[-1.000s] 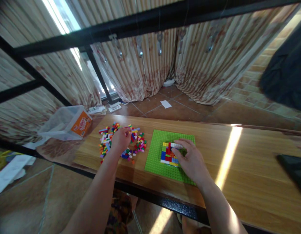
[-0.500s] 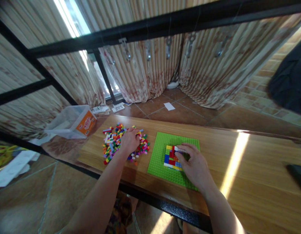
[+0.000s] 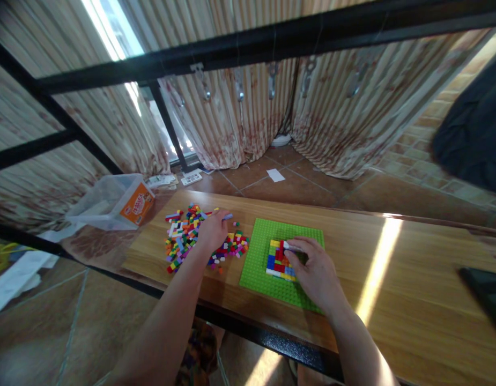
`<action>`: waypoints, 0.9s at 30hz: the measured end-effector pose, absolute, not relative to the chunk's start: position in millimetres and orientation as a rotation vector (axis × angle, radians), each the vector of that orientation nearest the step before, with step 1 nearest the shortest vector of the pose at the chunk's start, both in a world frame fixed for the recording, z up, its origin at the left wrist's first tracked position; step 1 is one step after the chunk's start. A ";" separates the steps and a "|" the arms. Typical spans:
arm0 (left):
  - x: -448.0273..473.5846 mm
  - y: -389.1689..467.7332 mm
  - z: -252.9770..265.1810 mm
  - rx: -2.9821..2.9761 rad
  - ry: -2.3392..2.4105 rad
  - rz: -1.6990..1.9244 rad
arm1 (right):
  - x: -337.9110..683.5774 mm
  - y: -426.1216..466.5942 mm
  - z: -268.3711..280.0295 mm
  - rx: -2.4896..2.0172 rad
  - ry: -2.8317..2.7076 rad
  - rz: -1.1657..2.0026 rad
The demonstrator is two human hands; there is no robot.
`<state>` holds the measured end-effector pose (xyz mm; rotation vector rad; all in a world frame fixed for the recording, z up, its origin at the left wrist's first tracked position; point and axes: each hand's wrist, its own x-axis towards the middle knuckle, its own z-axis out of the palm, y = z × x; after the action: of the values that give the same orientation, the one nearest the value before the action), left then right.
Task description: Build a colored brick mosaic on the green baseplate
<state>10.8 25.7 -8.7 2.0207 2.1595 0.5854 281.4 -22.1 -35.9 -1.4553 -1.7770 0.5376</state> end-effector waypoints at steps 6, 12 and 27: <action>25.6 33.2 -15.2 1.920 2.231 0.564 | 284.9 -24.0 -35.0 -1.452 -1.803 0.581; 26.3 30.1 -10.2 1.956 2.247 0.437 | 284.9 -28.6 -31.7 -1.440 -1.818 0.582; 34.1 18.1 12.6 2.049 2.125 0.776 | 281.4 -27.1 -28.3 -1.434 -1.783 0.557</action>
<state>34.1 18.1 12.6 2.0487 2.1250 0.7765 281.4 -27.1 -28.3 -1.4341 -1.7828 0.5570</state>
